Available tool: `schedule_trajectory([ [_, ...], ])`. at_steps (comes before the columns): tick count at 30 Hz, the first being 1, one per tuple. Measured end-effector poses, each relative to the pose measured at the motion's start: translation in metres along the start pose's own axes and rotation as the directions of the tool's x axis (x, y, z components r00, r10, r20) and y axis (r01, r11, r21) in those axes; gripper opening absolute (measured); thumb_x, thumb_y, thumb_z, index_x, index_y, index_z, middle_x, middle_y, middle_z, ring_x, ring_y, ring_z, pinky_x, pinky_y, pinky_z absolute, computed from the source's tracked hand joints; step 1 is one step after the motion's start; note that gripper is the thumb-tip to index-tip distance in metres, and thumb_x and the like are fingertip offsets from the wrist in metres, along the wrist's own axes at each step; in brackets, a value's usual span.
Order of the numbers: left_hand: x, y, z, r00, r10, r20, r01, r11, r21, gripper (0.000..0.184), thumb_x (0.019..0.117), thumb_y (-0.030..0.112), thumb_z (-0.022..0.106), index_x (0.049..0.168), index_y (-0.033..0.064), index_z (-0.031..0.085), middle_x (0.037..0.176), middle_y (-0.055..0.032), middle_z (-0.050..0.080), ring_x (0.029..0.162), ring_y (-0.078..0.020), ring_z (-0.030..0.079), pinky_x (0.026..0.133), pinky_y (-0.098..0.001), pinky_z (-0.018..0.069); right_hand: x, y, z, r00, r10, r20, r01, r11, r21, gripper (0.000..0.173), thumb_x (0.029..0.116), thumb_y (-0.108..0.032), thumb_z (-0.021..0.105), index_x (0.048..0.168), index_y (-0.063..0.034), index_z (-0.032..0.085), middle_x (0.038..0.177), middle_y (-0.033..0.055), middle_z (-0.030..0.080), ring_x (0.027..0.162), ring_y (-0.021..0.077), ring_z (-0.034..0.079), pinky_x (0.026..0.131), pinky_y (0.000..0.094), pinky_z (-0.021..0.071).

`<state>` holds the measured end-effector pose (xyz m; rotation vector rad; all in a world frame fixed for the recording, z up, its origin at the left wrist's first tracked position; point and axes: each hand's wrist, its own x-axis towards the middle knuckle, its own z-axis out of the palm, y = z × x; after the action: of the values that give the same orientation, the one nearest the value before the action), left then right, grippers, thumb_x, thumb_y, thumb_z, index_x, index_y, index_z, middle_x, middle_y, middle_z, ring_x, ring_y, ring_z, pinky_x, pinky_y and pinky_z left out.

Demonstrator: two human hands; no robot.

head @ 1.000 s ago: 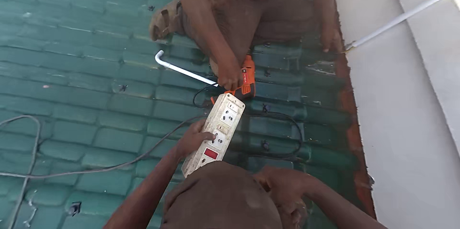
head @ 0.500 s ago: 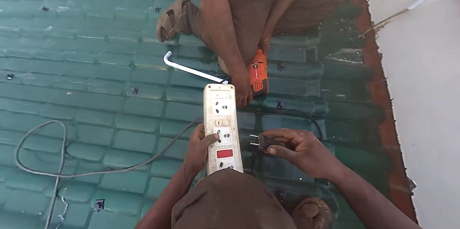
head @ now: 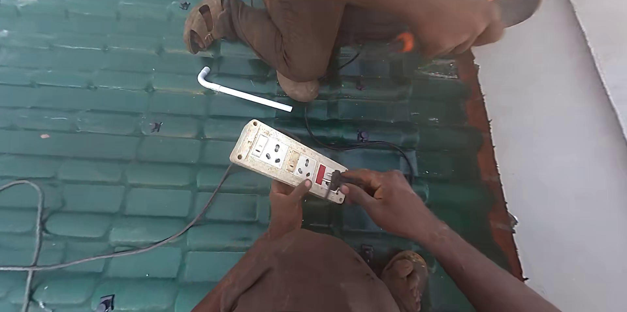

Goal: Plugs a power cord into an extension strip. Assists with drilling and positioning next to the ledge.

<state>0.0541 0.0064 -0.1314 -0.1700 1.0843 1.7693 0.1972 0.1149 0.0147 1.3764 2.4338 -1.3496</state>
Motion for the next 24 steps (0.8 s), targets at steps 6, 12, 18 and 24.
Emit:
schedule_trajectory([
  [6, -0.007, -0.005, 0.004, 0.984, 0.145, 0.101, -0.144, 0.989, -0.013, 0.075, 0.0583, -0.017, 0.086, 0.123, -0.0071, 0.050, 0.101, -0.0188, 0.073, 0.088, -0.0255, 0.076, 0.081, -0.0410, 0.0648, 0.014, 0.006, 0.025, 0.964, 0.247, 0.102, -0.263, 0.944, 0.198, 0.029, 0.1073, -0.031, 0.054, 0.103, -0.0120, 0.075, 0.074, -0.0068, 0.070, 0.054, 0.0039, 0.055, 0.055, 0.0253, 0.0465],
  [12, -0.010, 0.003, 0.005, 0.969, 0.206, 0.138, -0.220, 0.971, 0.091, 0.070, 0.0570, -0.016, 0.087, 0.118, -0.0068, 0.054, 0.099, -0.0169, 0.074, 0.088, -0.0243, 0.076, 0.083, -0.0390, 0.0648, 0.012, 0.004, 0.029, 0.983, 0.173, 0.063, -0.179, 0.980, 0.089, 0.031, 0.1066, -0.034, 0.053, 0.109, -0.0130, 0.076, 0.075, -0.0075, 0.070, 0.064, 0.0037, 0.060, 0.067, 0.0282, 0.0506],
  [18, -0.011, 0.011, 0.002, 0.919, 0.269, 0.287, -0.299, 0.952, 0.066, 0.080, 0.0581, -0.009, 0.092, 0.124, -0.0010, 0.047, 0.107, -0.0133, 0.074, 0.094, -0.0243, 0.076, 0.086, -0.0418, 0.0650, 0.011, -0.003, 0.020, 0.986, 0.148, 0.076, -0.154, 0.985, 0.077, 0.028, 0.1061, -0.029, 0.055, 0.107, -0.0096, 0.075, 0.074, -0.0053, 0.069, 0.064, 0.0025, 0.061, 0.065, 0.0230, 0.0510],
  [24, -0.009, 0.014, 0.006, 0.930, 0.256, 0.263, -0.315, 0.925, 0.214, 0.075, 0.0571, -0.012, 0.084, 0.123, -0.0060, 0.049, 0.101, -0.0123, 0.075, 0.090, -0.0209, 0.076, 0.083, -0.0384, 0.0656, 0.006, 0.006, 0.034, 0.996, 0.087, -0.015, -0.086, 0.995, 0.060, 0.033, 0.1059, -0.033, 0.052, 0.105, -0.0094, 0.075, 0.074, -0.0033, 0.068, 0.063, 0.0050, 0.060, 0.064, 0.0259, 0.0511],
])
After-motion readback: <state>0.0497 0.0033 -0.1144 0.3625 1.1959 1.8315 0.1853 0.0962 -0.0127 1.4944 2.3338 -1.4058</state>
